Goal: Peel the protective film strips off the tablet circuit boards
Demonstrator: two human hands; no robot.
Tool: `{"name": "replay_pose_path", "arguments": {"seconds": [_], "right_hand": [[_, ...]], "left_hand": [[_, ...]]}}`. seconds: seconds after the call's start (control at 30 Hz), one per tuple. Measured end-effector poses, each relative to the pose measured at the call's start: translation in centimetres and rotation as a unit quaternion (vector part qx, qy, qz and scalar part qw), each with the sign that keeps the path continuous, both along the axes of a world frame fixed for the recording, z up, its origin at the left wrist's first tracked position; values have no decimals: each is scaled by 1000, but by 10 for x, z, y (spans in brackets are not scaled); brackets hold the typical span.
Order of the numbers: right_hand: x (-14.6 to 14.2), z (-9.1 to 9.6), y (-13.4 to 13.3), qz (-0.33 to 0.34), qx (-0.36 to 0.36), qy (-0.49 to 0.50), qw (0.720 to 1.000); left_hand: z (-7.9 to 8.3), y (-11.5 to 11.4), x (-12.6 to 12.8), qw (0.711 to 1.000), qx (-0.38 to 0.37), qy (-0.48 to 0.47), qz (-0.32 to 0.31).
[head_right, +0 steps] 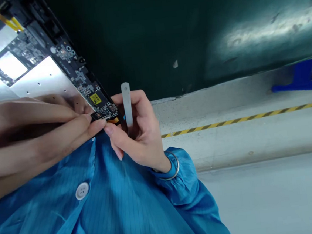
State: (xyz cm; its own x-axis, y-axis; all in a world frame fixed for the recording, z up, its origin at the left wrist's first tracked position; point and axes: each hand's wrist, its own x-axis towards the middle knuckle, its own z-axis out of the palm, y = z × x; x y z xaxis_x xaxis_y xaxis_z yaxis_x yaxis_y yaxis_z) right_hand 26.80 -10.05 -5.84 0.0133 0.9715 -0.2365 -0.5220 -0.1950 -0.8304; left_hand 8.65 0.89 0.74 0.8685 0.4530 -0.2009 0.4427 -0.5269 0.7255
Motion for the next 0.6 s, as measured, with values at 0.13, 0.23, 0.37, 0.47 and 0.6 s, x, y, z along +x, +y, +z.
{"name": "replay_pose_path", "arguments": {"seconds": [0.13, 0.23, 0.37, 0.47, 0.6], "right_hand": [[1, -3, -2, 6, -2, -4, 1000], [3, -6, -3, 7, 3, 4, 1000], [4, -8, -2, 10, 17, 26, 999], [4, -6, -1, 6, 27, 38, 999], [4, -3, 0, 2, 16, 23, 1000]], "left_hand": [[13, -15, -1, 987, 151, 20, -58], [20, -21, 0, 977, 204, 40, -36], [16, -5, -6, 973, 196, -9, -123], [6, 4, -14, 970, 186, -57, -148], [-2, -3, -22, 988, 111, -58, -85]]}}
